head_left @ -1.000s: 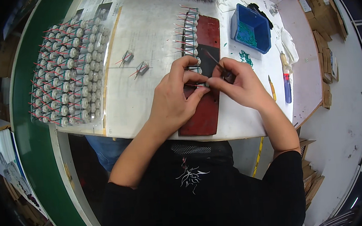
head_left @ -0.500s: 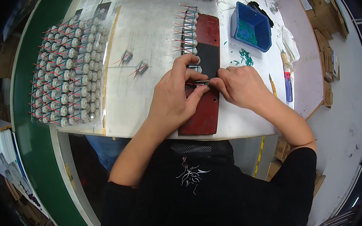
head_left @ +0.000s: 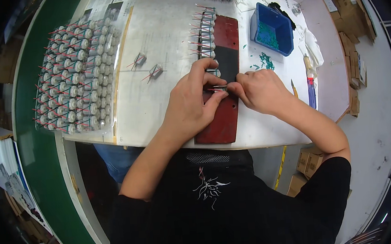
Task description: Assembling small electrical components onto a mounting rail at a factory workstation.
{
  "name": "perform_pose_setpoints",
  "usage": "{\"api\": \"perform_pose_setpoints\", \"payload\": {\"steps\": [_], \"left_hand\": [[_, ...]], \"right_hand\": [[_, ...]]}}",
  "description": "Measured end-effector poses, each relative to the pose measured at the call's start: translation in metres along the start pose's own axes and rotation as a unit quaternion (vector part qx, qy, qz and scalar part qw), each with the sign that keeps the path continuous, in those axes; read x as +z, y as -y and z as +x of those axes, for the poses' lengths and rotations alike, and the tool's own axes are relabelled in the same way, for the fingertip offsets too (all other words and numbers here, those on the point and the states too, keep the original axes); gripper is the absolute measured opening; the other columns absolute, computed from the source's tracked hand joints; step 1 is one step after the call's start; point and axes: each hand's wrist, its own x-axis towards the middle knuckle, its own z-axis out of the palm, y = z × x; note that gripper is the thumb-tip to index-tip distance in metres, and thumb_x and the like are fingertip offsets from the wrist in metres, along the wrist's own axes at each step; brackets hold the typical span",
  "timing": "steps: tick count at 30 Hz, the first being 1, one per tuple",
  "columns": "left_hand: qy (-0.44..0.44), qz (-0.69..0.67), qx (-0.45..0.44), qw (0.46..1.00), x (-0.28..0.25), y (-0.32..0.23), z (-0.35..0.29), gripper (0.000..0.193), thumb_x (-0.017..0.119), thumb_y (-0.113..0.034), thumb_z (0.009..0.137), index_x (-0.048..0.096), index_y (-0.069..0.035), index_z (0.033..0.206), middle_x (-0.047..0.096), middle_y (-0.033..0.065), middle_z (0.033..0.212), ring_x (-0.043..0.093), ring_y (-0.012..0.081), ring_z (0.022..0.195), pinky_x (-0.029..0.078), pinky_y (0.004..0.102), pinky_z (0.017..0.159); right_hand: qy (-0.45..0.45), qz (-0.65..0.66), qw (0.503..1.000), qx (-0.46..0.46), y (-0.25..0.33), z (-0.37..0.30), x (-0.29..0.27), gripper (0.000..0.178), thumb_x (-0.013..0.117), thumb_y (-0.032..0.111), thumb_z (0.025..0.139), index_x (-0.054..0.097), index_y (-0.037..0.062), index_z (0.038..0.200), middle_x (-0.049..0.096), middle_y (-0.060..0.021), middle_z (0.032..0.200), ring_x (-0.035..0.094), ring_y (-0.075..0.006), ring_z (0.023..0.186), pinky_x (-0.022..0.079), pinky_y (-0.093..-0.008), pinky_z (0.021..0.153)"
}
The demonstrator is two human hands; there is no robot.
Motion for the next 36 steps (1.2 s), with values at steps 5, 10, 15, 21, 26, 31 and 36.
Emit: {"api": "perform_pose_setpoints", "payload": {"steps": [5,10,15,21,26,31,36], "left_hand": [[-0.007,0.023,0.013,1.0,0.001,0.0,-0.001,0.054,0.078,-0.003,0.083,0.049,-0.005,0.129,0.075,0.0104,0.099,0.07,0.0352,0.096,0.054,0.0421,0.084],[-0.008,0.035,0.027,0.999,0.001,0.0,-0.001,0.053,0.077,-0.002,0.084,0.05,-0.006,0.129,0.076,0.0104,0.099,0.07,0.0354,0.096,0.053,0.0425,0.084],[-0.037,0.057,0.055,0.996,0.0,0.003,-0.009,0.051,0.077,-0.003,0.084,0.054,-0.006,0.13,0.075,0.0092,0.099,0.069,0.0339,0.094,0.053,0.0418,0.084],[-0.063,0.139,0.086,0.984,-0.011,-0.002,-0.008,0.047,0.078,-0.004,0.085,0.06,-0.007,0.128,0.074,0.0061,0.095,0.067,0.0303,0.093,0.051,0.041,0.086],[-0.05,0.198,0.133,0.97,-0.018,0.001,-0.003,0.047,0.079,-0.007,0.084,0.06,-0.007,0.128,0.073,0.0087,0.101,0.065,0.0306,0.096,0.05,0.0418,0.089],[-0.139,0.326,0.141,0.924,-0.05,0.005,-0.01,0.048,0.079,-0.01,0.085,0.06,-0.006,0.128,0.069,0.0141,0.112,0.064,0.0328,0.101,0.049,0.0435,0.092],[-0.131,0.362,-0.01,0.923,-0.063,0.02,-0.016,0.045,0.076,-0.009,0.086,0.059,-0.004,0.128,0.069,0.015,0.109,0.065,0.0342,0.101,0.051,0.0437,0.09]], "right_hand": [[0.019,0.016,1.0,0.0,0.003,-0.006,0.001,0.049,0.061,0.044,0.101,0.065,0.0055,0.072,0.065,-0.016,0.059,0.068,-0.0375,0.057,0.053,-0.0465,0.052],[0.029,-0.005,0.999,0.022,0.008,-0.006,-0.002,0.048,0.059,0.042,0.102,0.065,0.0055,0.072,0.065,-0.0158,0.059,0.068,-0.0378,0.058,0.054,-0.0469,0.054],[0.003,0.066,0.998,-0.006,-0.005,-0.009,0.005,0.047,0.058,0.04,0.103,0.063,0.005,0.073,0.066,-0.016,0.064,0.066,-0.0388,0.061,0.052,-0.0459,0.058],[-0.176,0.324,0.927,0.065,-0.023,-0.033,0.008,0.039,0.06,0.033,0.102,0.061,0.0012,0.079,0.061,-0.0143,0.069,0.061,-0.0312,0.063,0.048,-0.04,0.06],[-0.223,0.287,0.913,0.183,-0.033,-0.041,-0.001,0.023,0.07,0.02,0.096,0.066,-0.0021,0.092,0.061,-0.0133,0.078,0.06,-0.0231,0.068,0.048,-0.0366,0.063],[-0.209,0.264,0.91,0.241,-0.042,-0.041,0.001,0.017,0.078,0.01,0.088,0.069,-0.0016,0.097,0.061,-0.0081,0.088,0.059,-0.0173,0.076,0.048,-0.0311,0.067],[-0.201,0.249,0.921,0.222,-0.042,-0.035,0.013,0.015,0.075,0.011,0.09,0.07,0.0,0.099,0.063,-0.009,0.096,0.065,-0.0228,0.081,0.051,-0.0344,0.07]]}}
